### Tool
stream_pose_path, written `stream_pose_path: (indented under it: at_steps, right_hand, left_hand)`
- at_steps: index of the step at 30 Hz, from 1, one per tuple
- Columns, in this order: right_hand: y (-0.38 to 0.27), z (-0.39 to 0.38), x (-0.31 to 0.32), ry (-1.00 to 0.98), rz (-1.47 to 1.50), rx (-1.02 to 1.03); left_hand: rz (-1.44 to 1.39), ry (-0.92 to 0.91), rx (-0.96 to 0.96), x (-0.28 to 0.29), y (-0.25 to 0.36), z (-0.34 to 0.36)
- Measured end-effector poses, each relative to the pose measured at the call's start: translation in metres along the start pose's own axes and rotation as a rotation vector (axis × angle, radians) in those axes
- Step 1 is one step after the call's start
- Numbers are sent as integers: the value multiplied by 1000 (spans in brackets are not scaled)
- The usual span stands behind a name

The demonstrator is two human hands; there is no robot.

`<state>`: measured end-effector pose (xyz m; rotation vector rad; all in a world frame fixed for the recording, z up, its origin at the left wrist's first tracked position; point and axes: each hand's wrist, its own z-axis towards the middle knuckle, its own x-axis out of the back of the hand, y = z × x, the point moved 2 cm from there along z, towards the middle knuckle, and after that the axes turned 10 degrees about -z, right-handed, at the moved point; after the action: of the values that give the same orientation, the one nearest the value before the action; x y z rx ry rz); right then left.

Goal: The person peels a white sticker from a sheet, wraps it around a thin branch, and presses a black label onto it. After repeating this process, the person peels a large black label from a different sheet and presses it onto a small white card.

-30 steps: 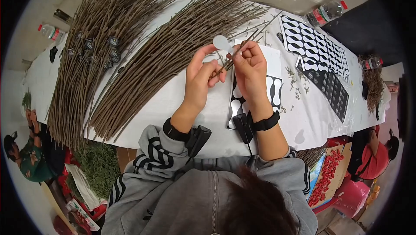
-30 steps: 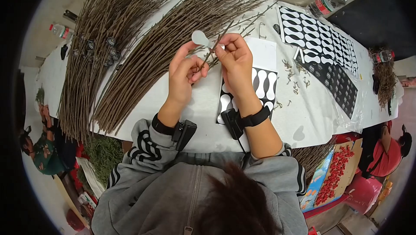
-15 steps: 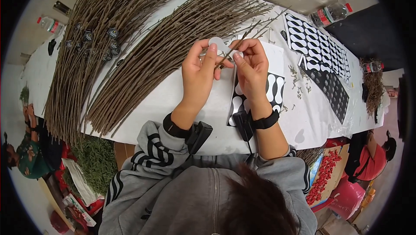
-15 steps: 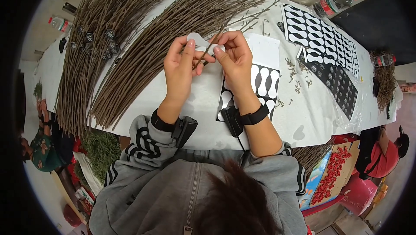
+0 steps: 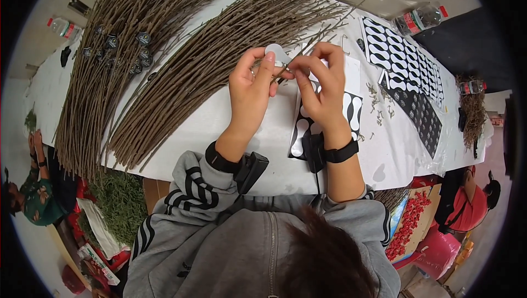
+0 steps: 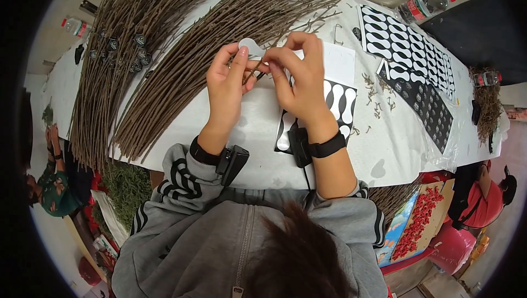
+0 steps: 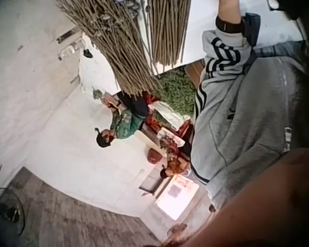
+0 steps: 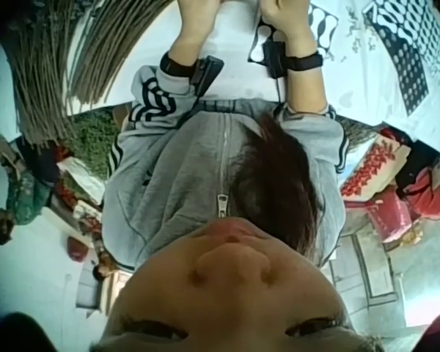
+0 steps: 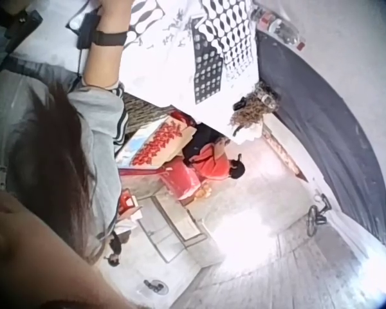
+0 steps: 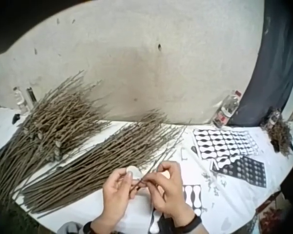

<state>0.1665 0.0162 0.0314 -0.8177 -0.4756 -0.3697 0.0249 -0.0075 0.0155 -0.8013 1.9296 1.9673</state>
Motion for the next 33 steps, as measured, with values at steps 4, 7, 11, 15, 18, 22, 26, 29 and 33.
stream_pose_path:
  at_steps: [4,7,11,15,18,22,26,29,33]
  right_hand:
    - [-19,9,14,14,-270,144]
    - [-22,14,20,-4,-280,218]
    - [-14,16,29,-91,-252,325]
    - [-7,14,33,-210,-172,258]
    - [-5,13,32,-188,-180,237]
    - [0,14,27,-134,-99,222]
    - [4,12,22,-99,-55,164]
    - [9,9,20,-97,-58,147]
    - [4,10,17,-83,26,-28]
  left_hand:
    - [-7,-4,-8,2,-2,2]
    - [5,-26,29,4,0,3]
    - [44,-78,159,3,2,2]
    - [62,-111,262,2,0,-1]
    - [47,-88,288,2,0,-2]
    - [-12,-97,262,3,1,-3]
    - [-145,-103,327,6,3,-4]
    - [36,-90,317,5,-4,-6]
    - [58,-49,327,5,-4,-7]
